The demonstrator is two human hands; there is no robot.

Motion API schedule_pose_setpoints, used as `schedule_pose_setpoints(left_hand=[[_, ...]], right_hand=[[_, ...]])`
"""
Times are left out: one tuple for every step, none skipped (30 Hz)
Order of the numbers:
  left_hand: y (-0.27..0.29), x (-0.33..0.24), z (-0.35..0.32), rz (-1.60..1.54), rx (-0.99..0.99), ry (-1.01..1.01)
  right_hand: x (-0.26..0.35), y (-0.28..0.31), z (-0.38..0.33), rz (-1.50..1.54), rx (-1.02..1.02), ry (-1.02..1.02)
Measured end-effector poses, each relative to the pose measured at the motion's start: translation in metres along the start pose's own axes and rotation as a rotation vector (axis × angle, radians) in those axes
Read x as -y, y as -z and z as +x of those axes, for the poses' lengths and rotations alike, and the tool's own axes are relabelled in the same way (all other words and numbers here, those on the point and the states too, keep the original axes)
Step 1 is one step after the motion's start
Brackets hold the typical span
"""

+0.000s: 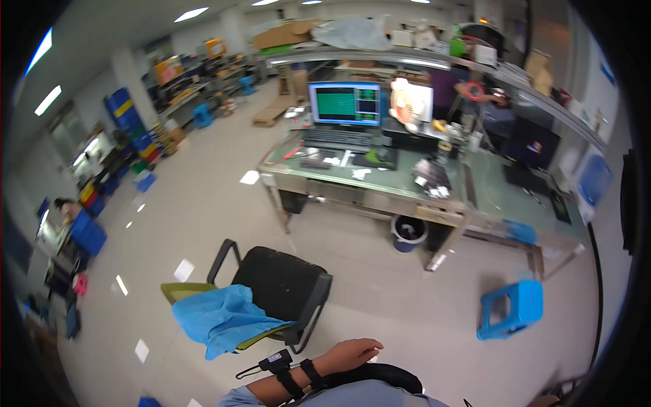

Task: Testing and marking printed circuit boards using multimeter probes and markers at a workstation.

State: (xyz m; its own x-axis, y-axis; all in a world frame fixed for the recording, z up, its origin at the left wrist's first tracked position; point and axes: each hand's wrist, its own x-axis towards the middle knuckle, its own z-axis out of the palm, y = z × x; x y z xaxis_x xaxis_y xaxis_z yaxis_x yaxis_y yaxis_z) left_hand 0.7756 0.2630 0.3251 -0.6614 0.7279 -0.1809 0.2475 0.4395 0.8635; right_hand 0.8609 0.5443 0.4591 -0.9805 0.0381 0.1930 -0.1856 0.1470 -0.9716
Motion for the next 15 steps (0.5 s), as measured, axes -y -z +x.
schedule_pose_setpoints(left_hand=[[0.005, -0.004, 0.007, -0.041, -0.013, 0.051], [0.006, 0.000, 0.016, -0.043, -0.050, 0.077], [0.003, 0.009, 0.025, -0.043, -0.090, 0.071], [0.008, 0.015, 0.036, -0.040, -0.125, 0.062], [0.012, 0.017, 0.049, -0.038, -0.133, 0.076], [0.019, 0.016, 0.062, -0.038, -0.135, 0.088], [0.027, 0.018, 0.078, -0.072, -0.119, 0.071], [0.038, 0.024, 0.092, -0.073, -0.128, 0.082], [0.044, 0.026, 0.106, -0.089, -0.140, 0.075], [0.051, 0.029, 0.122, -0.106, -0.149, 0.065], [0.059, 0.037, 0.140, -0.085, -0.176, 0.043], [0.073, 0.037, 0.154, -0.094, -0.172, 0.042], [0.089, 0.036, 0.168, -0.093, -0.148, 0.047], [0.103, 0.035, 0.181, -0.092, -0.124, 0.051], [0.115, 0.037, 0.193, -0.098, -0.120, 0.053]], right_hand=[[-0.004, 0.007, 0.019, 0.012, 0.047, 0.009], [-0.010, 0.011, 0.041, 0.026, 0.091, 0.020], [-0.016, 0.015, 0.062, 0.042, 0.136, 0.029], [-0.023, 0.016, 0.085, 0.057, 0.169, 0.035], [-0.028, 0.018, 0.105, 0.063, 0.198, 0.041], [-0.034, 0.019, 0.124, 0.071, 0.225, 0.038], [-0.040, 0.018, 0.145, 0.077, 0.249, 0.036], [-0.046, 0.015, 0.168, 0.086, 0.268, 0.036], [-0.047, 0.018, 0.187, 0.099, 0.286, 0.036], [-0.049, 0.018, 0.206, 0.102, 0.298, 0.034], [-0.054, 0.012, 0.227, 0.102, 0.308, 0.024], [-0.056, 0.008, 0.248, 0.106, 0.314, 0.021], [-0.057, 0.007, 0.264, 0.111, 0.321, 0.012], [-0.057, 0.009, 0.280, 0.118, 0.324, 0.010], [-0.059, 0.007, 0.296, 0.122, 0.326, 0.006]])
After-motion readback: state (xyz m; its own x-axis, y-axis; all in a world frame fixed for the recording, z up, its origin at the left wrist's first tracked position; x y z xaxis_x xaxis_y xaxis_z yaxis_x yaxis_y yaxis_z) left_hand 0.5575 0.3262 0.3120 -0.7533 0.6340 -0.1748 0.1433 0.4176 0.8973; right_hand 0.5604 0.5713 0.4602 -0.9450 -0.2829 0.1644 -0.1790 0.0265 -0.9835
